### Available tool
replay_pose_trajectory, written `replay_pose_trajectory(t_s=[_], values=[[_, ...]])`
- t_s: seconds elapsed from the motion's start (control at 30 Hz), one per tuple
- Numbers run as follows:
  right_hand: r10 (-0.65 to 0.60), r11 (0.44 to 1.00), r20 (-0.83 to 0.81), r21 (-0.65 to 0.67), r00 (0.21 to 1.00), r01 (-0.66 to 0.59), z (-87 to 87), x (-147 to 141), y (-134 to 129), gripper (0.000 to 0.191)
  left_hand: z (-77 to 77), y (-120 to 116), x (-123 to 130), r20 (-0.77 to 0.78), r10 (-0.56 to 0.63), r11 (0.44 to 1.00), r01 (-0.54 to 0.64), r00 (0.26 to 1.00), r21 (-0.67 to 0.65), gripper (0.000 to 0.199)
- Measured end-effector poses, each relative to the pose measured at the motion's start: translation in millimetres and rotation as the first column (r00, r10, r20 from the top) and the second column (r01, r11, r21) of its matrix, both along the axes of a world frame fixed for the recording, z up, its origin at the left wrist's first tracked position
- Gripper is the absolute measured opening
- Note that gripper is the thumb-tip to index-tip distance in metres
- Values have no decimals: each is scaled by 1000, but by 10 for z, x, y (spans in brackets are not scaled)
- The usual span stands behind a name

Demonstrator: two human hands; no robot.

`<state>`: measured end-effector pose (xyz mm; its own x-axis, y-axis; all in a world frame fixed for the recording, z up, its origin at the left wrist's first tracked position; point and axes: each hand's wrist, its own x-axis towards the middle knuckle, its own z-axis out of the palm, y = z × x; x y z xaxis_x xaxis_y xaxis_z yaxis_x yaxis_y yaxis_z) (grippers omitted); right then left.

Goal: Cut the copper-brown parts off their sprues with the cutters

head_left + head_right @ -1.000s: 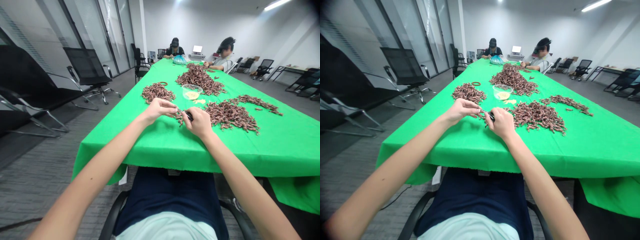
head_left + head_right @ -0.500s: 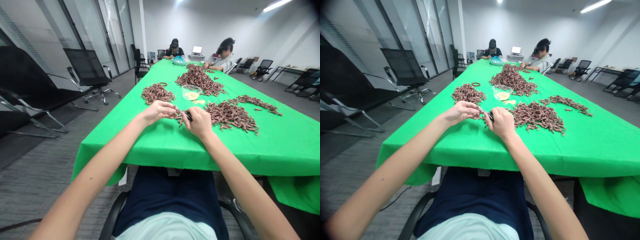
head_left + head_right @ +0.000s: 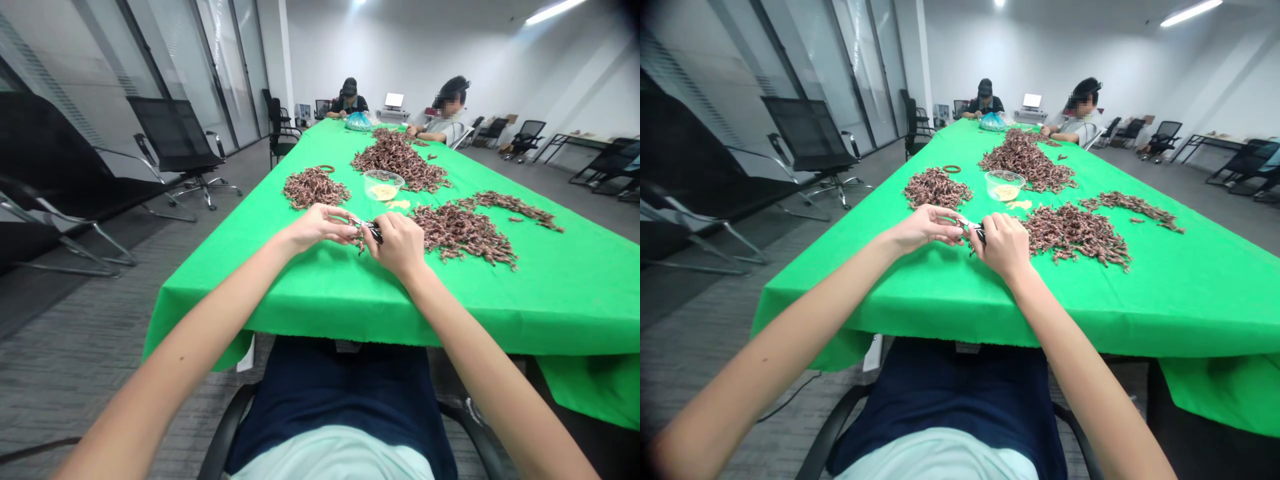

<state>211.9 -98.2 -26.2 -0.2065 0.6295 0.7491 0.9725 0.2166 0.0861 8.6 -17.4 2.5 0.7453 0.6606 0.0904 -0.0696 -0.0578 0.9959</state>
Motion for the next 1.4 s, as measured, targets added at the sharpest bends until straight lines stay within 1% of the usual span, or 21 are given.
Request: replay_pose_trajectory(t_s=[0.1,0.27,0.5,0.6,0.77,0.93,1.03,1.13,1.27,1.4], values=[[-13,1000,45,24,999,12,1,6,-3,40,8,-3,-2,-6,-1,1000,2,1000,13,43],[-32,998,119,65,992,24,-1,20,3,39,37,-14,-16,-26,-26,1000,26,999,17,37],[-36,997,146,67,989,27,32,4,-30,39,37,5,-21,-32,-22,1000,22,999,-10,37],[-24,998,115,66,993,17,31,1,-21,39,42,5,-15,-28,-9,1000,9,1000,-12,38],[-23,996,-26,87,999,25,-8,22,25,39,47,18,-21,-57,22,999,-20,998,35,38],[8,999,-136,46,991,-2,-40,35,42,38,15,45,-19,-74,65,996,-60,995,70,38],[12,999,-149,34,989,-7,-42,27,38,38,-7,61,-2,-44,87,995,-85,995,45,35],[15,999,-140,33,990,-11,-41,23,39,38,-19,76,14,-14,108,994,-108,994,-3,25],[20,999,-129,39,991,-15,-49,28,47,38,-43,110,22,10,137,986,-136,990,-96,20],[20,999,-122,37,992,-16,-52,25,47,38,-65,144,29,58,159,965,-143,986,-220,14]])
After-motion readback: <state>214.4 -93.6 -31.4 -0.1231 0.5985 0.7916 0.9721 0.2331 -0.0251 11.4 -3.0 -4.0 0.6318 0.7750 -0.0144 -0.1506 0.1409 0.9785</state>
